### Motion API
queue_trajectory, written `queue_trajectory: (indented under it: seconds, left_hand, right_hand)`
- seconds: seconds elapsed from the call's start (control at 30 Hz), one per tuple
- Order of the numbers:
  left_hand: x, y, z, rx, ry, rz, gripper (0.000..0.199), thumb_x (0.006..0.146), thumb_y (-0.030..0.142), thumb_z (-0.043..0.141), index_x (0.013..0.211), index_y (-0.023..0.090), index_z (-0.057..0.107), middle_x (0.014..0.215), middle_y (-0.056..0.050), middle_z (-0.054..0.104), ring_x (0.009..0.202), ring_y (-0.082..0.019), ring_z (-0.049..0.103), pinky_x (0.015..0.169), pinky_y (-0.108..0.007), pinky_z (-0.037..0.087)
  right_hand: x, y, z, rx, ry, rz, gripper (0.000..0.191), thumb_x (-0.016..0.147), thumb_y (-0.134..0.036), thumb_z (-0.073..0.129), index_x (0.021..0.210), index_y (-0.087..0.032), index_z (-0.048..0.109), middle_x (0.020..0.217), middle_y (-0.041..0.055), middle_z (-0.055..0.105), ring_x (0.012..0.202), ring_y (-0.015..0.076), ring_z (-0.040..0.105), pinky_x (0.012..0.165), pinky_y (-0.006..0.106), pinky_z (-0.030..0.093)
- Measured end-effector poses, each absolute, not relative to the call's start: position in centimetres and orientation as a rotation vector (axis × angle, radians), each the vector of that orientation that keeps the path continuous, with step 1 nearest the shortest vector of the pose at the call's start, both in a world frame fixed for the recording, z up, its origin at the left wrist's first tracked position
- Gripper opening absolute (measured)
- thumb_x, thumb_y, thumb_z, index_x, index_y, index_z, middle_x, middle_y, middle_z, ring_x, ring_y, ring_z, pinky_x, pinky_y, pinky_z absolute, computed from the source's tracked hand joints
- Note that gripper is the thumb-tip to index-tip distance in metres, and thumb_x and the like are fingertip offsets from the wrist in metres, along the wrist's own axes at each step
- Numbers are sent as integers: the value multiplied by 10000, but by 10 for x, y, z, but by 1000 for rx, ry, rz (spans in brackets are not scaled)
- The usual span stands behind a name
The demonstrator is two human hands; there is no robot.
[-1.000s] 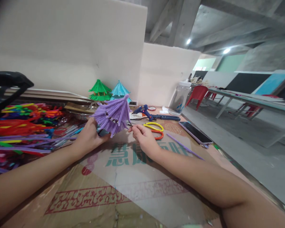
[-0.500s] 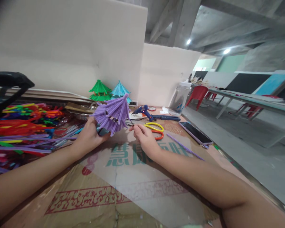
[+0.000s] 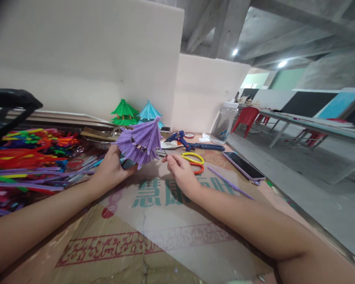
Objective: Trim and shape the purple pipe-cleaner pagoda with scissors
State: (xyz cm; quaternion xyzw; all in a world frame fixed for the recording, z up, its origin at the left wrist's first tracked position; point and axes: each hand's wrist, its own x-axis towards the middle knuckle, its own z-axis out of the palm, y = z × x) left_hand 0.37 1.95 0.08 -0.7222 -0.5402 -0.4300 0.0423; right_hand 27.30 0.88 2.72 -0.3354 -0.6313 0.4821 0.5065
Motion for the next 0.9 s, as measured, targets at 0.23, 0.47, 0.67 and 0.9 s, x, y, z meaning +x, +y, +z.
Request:
queue_trajectory:
  seconds: [0.23,0.47,0.67,0.9]
  left_hand:
    - [5,19,1,-2192,-1604,-1345,625,848,489,833,1338,219,555,1299,-156,651,1284,-424,675,1097,-603,580]
    - [3,20,1,-2234,-1560,-1310,638,874,471,820,1383,207,542,1340,-177,649,1315,-429,664,1137,-615,561]
    - [3,20,1,-2234,-1575,-1328,652,863,468,841,1387,215,548,1334,-154,650,1333,-412,653,1159,-584,543]
    - [5,18,2,-2230,-1647,-1332,604,850,481,842,1313,212,563,1287,-162,640,1297,-431,660,1126,-600,555]
  right_hand:
    - [274,11,25,-823,-1559,1176,681,819,-883,780,928,-220,668,593,-96,368,538,114,260,500,289,178]
    - [274,11,24,-833,-1573,1169,648,850,-851,765,936,-216,663,594,-100,349,538,116,251,503,304,167]
    - [273,11,25,-846,-1572,1146,603,867,-811,761,919,-218,668,588,-95,355,541,122,266,516,308,185]
    - [274,11,26,-824,-1552,1182,665,833,-859,782,946,-210,690,609,-93,356,550,118,263,510,295,177]
